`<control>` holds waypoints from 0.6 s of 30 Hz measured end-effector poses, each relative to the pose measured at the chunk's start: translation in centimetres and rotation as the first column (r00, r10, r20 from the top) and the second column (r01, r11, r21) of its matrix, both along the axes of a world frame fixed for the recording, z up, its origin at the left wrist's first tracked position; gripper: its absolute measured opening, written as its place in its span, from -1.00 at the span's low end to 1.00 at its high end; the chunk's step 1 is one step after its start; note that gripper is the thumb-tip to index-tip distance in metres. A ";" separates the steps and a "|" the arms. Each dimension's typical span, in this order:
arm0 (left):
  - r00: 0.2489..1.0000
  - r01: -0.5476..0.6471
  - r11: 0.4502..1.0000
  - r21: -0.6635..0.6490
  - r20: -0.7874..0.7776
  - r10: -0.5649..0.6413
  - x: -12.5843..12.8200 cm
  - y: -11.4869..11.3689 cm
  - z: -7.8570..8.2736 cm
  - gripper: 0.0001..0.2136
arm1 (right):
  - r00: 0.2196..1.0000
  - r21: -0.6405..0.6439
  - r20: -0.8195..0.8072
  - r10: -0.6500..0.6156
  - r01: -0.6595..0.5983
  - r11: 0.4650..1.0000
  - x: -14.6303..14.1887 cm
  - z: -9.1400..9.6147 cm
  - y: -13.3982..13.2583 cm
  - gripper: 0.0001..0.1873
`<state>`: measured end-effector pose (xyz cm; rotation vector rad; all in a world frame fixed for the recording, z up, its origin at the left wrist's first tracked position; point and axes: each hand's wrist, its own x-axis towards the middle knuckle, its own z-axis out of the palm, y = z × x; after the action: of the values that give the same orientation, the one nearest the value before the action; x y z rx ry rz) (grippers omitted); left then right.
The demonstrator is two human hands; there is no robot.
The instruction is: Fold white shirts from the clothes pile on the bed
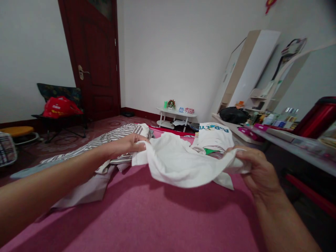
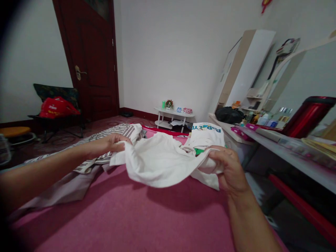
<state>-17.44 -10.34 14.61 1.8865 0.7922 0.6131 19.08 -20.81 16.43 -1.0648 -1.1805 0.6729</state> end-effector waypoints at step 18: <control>0.818 0.338 0.917 0.212 -0.547 -0.175 8.5 -2.8 -5.0 -0.73 | 0.979 -0.440 0.192 0.060 0.031 0.898 0.6 -8.9 5.0 -0.56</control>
<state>-8.90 -13.12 9.57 2.4445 0.7818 0.0330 19.65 -15.80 7.50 -1.5375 -1.2395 0.8874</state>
